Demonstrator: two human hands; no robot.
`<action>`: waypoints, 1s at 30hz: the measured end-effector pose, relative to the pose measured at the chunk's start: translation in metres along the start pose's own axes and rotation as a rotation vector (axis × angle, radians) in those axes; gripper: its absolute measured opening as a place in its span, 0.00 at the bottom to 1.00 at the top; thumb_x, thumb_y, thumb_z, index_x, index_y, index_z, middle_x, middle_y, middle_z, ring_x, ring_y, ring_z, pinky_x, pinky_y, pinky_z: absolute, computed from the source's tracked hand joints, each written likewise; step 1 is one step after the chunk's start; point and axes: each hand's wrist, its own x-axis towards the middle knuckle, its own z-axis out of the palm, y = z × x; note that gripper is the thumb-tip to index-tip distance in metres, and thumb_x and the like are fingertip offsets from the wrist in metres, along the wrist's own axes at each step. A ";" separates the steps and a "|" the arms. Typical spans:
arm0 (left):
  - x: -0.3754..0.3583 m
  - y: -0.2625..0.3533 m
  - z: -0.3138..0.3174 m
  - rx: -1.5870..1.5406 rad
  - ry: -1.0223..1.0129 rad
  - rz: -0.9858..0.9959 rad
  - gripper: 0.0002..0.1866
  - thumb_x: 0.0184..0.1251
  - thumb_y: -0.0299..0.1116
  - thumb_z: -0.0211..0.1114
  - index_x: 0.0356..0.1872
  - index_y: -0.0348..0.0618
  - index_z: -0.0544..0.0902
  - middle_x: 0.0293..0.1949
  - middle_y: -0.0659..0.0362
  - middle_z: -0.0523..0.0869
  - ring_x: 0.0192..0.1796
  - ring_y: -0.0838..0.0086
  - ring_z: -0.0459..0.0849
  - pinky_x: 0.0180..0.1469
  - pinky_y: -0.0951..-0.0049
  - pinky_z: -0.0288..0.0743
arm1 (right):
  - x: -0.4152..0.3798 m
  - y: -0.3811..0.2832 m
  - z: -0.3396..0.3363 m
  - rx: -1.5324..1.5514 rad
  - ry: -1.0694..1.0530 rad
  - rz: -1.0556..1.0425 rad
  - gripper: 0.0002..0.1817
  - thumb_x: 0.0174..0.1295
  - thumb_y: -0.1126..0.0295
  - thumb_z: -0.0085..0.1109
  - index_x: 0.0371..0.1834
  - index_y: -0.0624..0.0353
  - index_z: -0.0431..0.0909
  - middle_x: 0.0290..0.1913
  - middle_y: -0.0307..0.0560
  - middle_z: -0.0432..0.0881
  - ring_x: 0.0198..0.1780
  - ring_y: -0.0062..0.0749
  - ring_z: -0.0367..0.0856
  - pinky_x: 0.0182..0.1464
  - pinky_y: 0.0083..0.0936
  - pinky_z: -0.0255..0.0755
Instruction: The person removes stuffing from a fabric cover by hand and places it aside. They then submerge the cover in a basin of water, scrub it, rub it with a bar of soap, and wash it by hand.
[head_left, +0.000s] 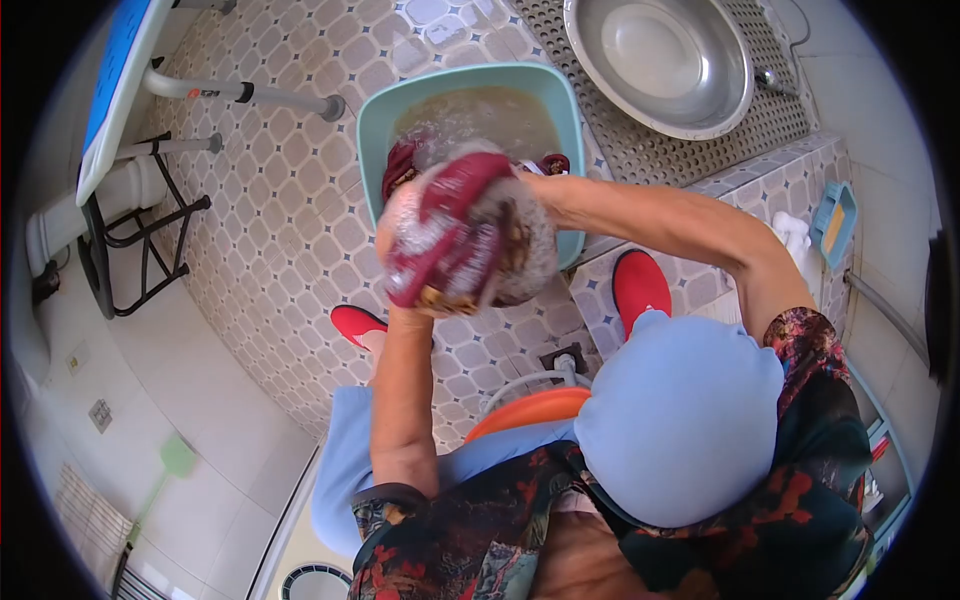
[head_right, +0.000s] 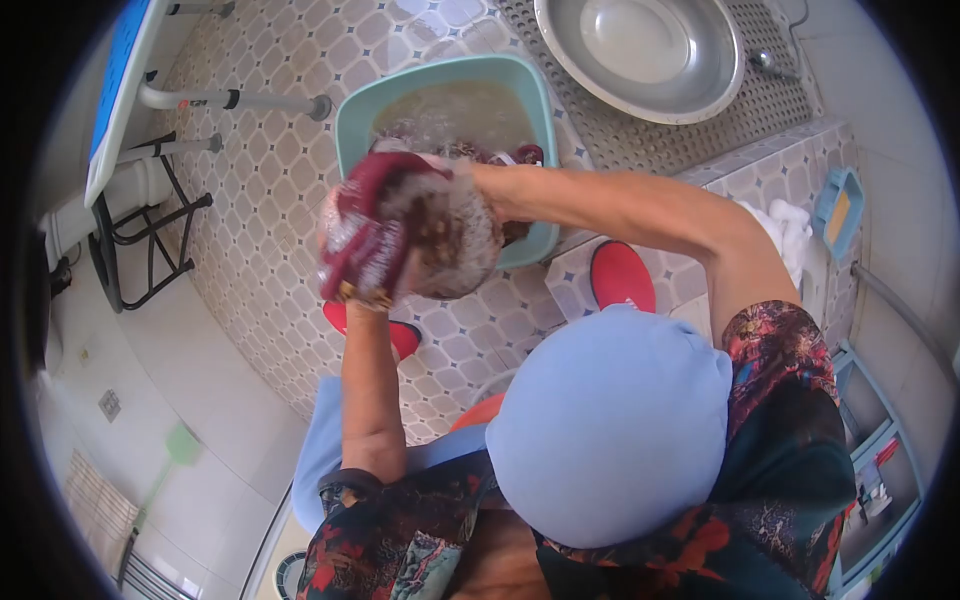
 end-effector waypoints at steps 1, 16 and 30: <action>0.001 0.004 0.002 -0.036 -0.044 -0.081 0.23 0.62 0.32 0.64 0.57 0.31 0.74 0.49 0.50 0.82 0.51 0.61 0.82 0.59 0.62 0.75 | 0.001 -0.002 -0.001 -0.032 0.003 0.003 0.25 0.68 0.49 0.49 0.54 0.58 0.77 0.54 0.48 0.81 0.56 0.35 0.79 0.63 0.41 0.70; 0.037 -0.006 0.025 0.755 -0.869 0.759 0.25 0.31 0.41 0.73 0.37 0.43 0.79 0.36 0.53 0.84 0.37 0.55 0.85 0.39 0.63 0.79 | 0.053 -0.009 -0.004 -0.228 -0.001 0.047 0.29 0.66 0.43 0.52 0.57 0.56 0.75 0.57 0.48 0.79 0.59 0.39 0.76 0.65 0.47 0.67; 0.027 -0.005 0.003 -0.246 0.444 0.237 0.30 0.61 0.55 0.56 0.54 0.39 0.74 0.50 0.52 0.81 0.53 0.59 0.81 0.57 0.57 0.76 | 0.018 0.014 -0.021 0.234 -0.246 -0.308 0.31 0.63 0.46 0.58 0.63 0.53 0.69 0.64 0.52 0.72 0.66 0.50 0.69 0.62 0.64 0.65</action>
